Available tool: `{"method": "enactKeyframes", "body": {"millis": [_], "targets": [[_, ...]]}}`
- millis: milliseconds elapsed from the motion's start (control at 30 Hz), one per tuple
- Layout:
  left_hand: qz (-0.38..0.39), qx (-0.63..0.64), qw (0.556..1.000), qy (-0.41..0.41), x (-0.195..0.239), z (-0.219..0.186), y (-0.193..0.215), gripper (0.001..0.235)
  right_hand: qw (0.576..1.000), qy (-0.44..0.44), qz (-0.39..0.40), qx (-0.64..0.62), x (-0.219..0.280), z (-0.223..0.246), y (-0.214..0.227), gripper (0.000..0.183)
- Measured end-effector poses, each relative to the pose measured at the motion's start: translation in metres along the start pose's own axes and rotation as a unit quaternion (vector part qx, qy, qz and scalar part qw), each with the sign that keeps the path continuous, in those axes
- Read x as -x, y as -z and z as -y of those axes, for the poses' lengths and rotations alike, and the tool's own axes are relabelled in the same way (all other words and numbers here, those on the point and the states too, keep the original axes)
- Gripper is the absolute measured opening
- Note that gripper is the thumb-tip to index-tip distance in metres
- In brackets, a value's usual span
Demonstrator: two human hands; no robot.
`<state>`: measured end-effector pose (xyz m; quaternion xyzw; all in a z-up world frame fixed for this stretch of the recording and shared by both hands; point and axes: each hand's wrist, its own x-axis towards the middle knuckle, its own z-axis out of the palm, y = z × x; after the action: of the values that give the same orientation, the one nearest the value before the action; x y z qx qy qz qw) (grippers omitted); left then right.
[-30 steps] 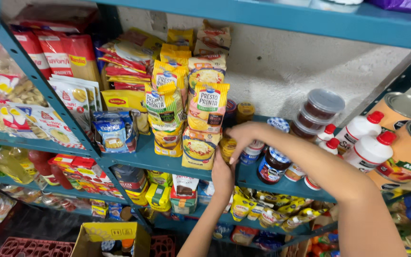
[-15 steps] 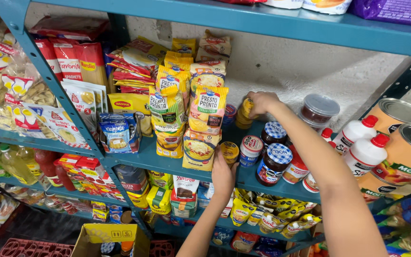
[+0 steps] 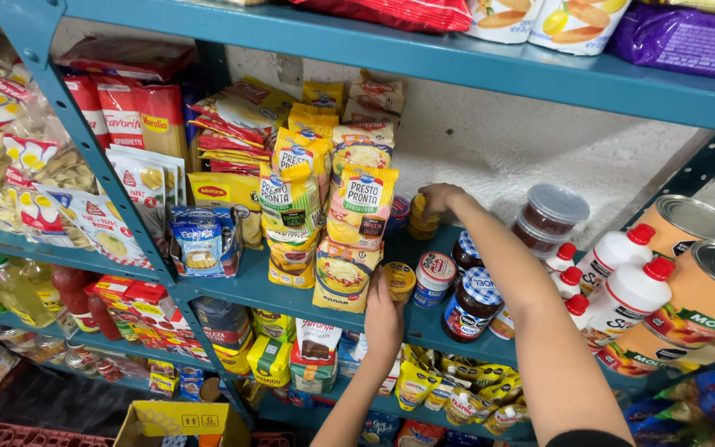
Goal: The person takes various canned goods and jars from a box and place them onto grocery store shelves, organizing them alongside similar products.
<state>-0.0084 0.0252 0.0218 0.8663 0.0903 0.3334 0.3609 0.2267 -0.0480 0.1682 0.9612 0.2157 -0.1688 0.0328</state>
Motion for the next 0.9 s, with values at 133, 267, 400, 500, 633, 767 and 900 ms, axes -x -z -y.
{"method": "enactKeyframes", "body": {"millis": [133, 267, 400, 500, 633, 767, 900], "targets": [[-0.011, 0.026, 0.999, -0.015, 0.004, 0.006, -0.004, 0.085, 1.0, -0.018, -0.021, -0.01, 0.018, 0.006, -0.008, 0.108], [0.002, 0.02, 0.999, -0.045, 0.005, 0.012, -0.006, 0.071, 0.993, 0.008, -0.06, 0.105, 0.052, 0.016, -0.01, 0.085], [0.002, 0.026, 0.999, -0.038, 0.006, 0.017, -0.013, 0.065, 0.988, 0.106, 0.064, 0.087, 0.106, 0.031, -0.023, 0.085], [-0.003, 0.026, 0.999, -0.026, 0.006, 0.018, -0.016, 0.06, 0.973, 0.112, 0.085, 0.181, 0.102, 0.018, -0.052, 0.107], [0.009, 0.026, 1.0, -0.016, 0.007, 0.015, -0.012, 0.059, 0.968, 0.134, 0.093, 0.19, 0.1, 0.018, -0.062, 0.1], [0.008, 0.036, 0.999, -0.026, 0.007, 0.012, -0.008, 0.063, 0.968, 0.157, 0.06, 0.184, 0.1, 0.028, -0.069, 0.088], [0.018, 0.043, 0.999, -0.021, 0.008, 0.012, -0.007, 0.062, 0.963, 0.166, 0.049, 0.204, 0.091, 0.027, -0.07, 0.082]]}}
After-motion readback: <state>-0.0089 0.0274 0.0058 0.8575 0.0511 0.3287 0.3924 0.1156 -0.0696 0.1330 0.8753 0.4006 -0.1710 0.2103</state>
